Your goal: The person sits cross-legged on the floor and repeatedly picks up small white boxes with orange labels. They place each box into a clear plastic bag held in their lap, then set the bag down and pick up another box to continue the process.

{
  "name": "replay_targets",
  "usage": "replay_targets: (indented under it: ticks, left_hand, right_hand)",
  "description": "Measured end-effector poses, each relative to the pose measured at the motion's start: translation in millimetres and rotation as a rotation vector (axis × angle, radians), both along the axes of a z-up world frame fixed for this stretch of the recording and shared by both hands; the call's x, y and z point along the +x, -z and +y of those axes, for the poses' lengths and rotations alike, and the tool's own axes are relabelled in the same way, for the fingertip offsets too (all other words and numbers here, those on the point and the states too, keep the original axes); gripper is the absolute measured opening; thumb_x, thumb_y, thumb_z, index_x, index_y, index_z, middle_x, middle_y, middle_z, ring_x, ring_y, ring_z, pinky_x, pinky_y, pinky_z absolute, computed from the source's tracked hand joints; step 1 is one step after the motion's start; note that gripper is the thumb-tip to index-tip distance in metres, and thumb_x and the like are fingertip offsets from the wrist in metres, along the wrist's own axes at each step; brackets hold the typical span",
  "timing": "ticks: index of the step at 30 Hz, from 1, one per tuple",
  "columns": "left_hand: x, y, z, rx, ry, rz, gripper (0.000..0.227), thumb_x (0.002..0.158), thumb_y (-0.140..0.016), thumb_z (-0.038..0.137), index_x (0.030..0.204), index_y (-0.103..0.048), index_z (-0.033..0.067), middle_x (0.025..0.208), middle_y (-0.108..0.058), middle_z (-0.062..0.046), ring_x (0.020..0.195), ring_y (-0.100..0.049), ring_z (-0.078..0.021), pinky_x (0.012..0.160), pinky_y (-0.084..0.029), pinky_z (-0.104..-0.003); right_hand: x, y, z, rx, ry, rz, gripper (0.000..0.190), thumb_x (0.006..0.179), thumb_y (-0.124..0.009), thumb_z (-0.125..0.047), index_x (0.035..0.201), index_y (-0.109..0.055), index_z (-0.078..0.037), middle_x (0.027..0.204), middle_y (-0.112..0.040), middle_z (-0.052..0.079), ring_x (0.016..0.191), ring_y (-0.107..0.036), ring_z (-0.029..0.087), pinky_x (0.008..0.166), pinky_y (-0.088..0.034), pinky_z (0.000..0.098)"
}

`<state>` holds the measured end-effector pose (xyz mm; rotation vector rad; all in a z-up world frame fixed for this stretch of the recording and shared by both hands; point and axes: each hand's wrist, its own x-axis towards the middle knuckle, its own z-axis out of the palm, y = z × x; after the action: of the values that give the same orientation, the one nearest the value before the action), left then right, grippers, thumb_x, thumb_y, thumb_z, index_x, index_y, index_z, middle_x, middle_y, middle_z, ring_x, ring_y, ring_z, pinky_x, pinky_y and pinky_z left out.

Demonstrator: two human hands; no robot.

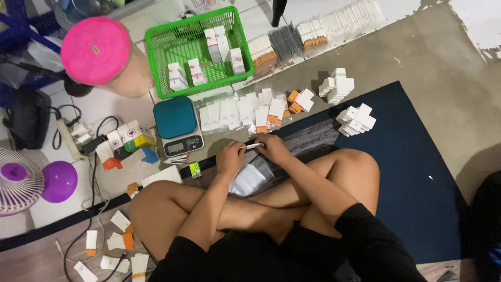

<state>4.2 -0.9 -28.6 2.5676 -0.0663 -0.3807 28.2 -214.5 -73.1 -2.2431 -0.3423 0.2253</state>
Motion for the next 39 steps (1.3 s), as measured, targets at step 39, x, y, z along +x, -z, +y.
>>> replay_targets:
  ticks: [39]
  left_hand:
    - [7,21,37,-0.521,-0.3,0.095,0.03,0.095,-0.072,0.019,0.123,-0.073,0.0077,0.108,-0.076,-0.014,0.11,-0.068,-0.0344,0.097,-0.054,-0.05]
  right_hand:
    - [10,-37,-26,0.536,0.509,-0.013,0.014,0.083,-0.087,-0.015,0.092,-0.079,-0.007,0.063,-0.059,0.0,0.057,-0.053,0.01,0.054,-0.042,0.0235]
